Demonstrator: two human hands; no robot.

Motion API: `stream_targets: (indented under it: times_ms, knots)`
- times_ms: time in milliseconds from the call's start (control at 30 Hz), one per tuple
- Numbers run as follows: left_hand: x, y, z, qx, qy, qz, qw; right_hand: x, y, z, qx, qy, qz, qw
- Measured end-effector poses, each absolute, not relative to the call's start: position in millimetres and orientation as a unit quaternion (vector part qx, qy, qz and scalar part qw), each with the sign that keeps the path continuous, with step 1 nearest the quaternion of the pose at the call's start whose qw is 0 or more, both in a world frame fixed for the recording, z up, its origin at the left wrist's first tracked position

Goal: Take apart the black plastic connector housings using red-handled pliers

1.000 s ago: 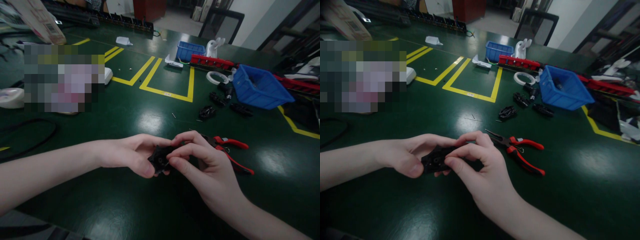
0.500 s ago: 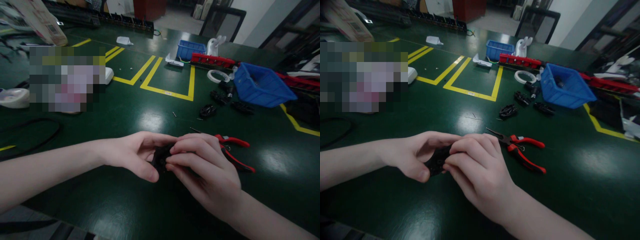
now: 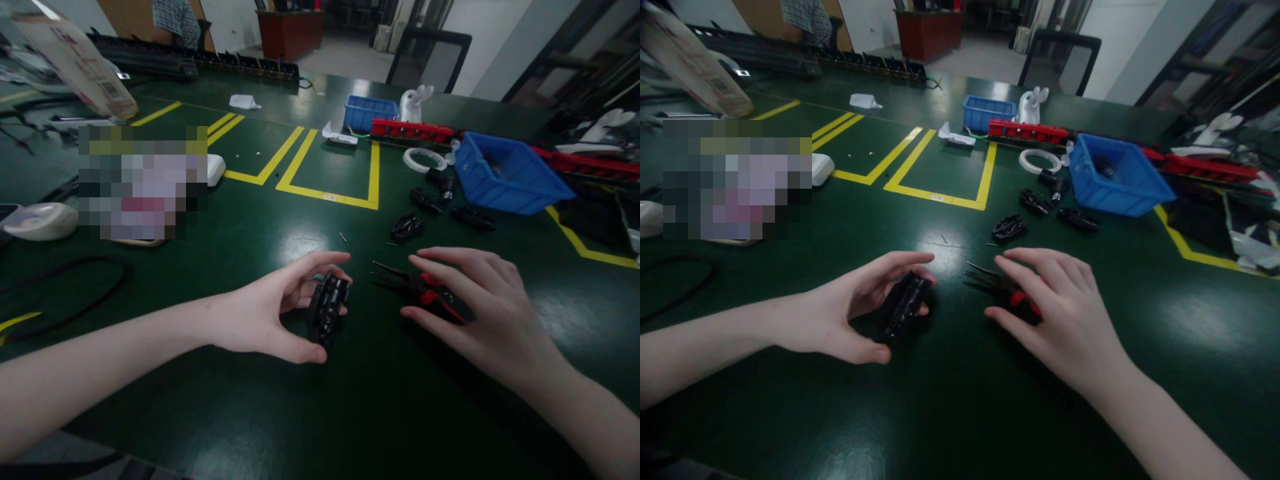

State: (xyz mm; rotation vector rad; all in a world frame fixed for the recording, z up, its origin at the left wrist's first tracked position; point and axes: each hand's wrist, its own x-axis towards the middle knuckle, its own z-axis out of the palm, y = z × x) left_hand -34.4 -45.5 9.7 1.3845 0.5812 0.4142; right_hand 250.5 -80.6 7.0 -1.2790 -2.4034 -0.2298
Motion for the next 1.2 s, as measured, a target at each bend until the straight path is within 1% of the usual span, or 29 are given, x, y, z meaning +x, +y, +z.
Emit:
stream_targets:
  times_ms: [100, 200, 267, 333, 433, 533, 700, 900, 1000, 1200]
  knots:
    - [-33.9, -45.3, 8.3, 0.691, 0.283, 0.212, 0.63, 286.5, -84.2, -8.3, -0.542, -0.825, -0.072, 0.143]
    - [-30.5, -42.7, 7.0, 0.776, 0.317, 0.217, 0.501, 298.4, -88.8, -17.1, -0.566, -0.815, -0.074, 0.101]
    - [-27.8, -40.6, 6.5, 0.823, 0.337, 0.194, 0.415, 295.6, -89.4, -18.8, -0.567, -0.814, -0.074, 0.103]
    - [-26.0, -39.2, 6.5, 0.851, 0.345, 0.17, 0.357, 290.1, -88.0, -19.2, -0.563, -0.814, -0.075, 0.123]
    - [-25.6, -38.2, 6.2, 0.873, 0.325, 0.149, 0.331, 285.4, -85.6, -19.9, -0.551, -0.815, -0.084, 0.157]
    - [-26.3, -37.2, 4.5, 0.89, 0.302, 0.148, 0.308, 286.0, -86.2, -20.4, -0.54, -0.814, -0.118, 0.178]
    - [-24.5, -32.7, 2.0, 0.898, 0.32, 0.145, 0.267, 283.8, -89.8, -14.7, -0.513, -0.821, -0.142, 0.206]
    - [-16.7, -24.8, 5.5, 0.918, 0.313, 0.129, 0.205, 265.5, -80.6, -3.1, -0.4, -0.866, -0.172, 0.246]
    - [-11.9, -22.1, 6.6, 0.924, 0.312, 0.119, 0.185, 261.3, -76.1, -0.3, -0.4, -0.863, -0.18, 0.248]
    - [-11.6, -20.6, 2.5, 0.926, 0.31, 0.117, 0.181, 271.4, -82.1, -3.4, -0.47, -0.833, -0.148, 0.253]
